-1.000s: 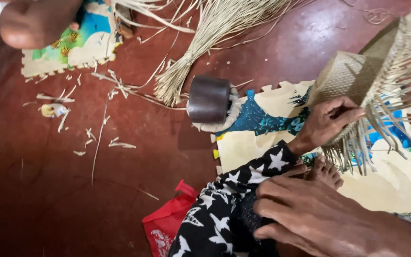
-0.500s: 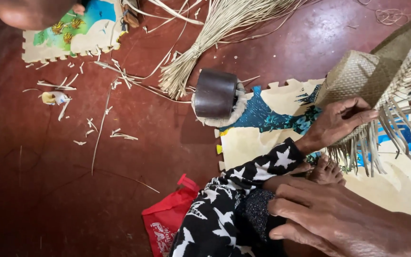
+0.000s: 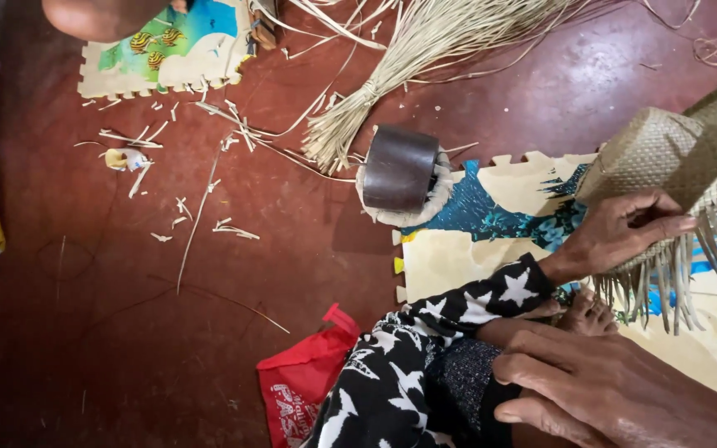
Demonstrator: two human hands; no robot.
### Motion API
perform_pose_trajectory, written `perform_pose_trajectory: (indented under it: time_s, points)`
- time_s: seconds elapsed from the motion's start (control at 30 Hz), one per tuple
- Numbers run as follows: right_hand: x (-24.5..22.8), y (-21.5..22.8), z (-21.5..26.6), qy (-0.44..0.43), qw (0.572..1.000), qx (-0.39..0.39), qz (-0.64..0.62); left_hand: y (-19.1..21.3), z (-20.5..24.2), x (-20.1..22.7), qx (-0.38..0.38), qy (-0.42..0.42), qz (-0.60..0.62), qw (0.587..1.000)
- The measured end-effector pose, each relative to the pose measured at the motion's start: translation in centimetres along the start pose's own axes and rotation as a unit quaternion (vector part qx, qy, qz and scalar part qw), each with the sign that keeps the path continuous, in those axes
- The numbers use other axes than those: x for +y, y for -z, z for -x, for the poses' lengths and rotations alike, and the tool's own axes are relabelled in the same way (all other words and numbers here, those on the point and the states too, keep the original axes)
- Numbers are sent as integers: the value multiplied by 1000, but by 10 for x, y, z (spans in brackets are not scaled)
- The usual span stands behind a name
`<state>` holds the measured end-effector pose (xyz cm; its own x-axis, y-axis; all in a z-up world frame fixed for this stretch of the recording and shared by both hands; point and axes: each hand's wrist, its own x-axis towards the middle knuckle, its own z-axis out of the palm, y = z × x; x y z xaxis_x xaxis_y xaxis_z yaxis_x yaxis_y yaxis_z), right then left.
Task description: Weaving the brim of a hat using dried plant fibers while sitting on the floor.
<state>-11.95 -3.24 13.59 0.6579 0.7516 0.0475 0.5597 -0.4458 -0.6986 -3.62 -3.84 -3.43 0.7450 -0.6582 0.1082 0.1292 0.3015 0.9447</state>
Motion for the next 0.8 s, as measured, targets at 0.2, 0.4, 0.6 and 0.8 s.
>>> perform_pose_trajectory:
  time_s: [0.2, 0.4, 0.6, 0.8]
  points:
    - [4, -3, 2, -26, 999, -35, -7, -1, -1, -3, 9, 3, -12, 1000]
    - [5, -3, 2, 33, 999, 22, 26, -3, -1, -5, 22, -17, 3, 1000]
    - [3, -2, 1, 5, 1000, 11, 10, -2, 1, 2, 7, 0, 33, 999]
    - [2, -1, 2, -39, 999, -26, -19, -2, 2, 5, 9, -31, 35, 999]
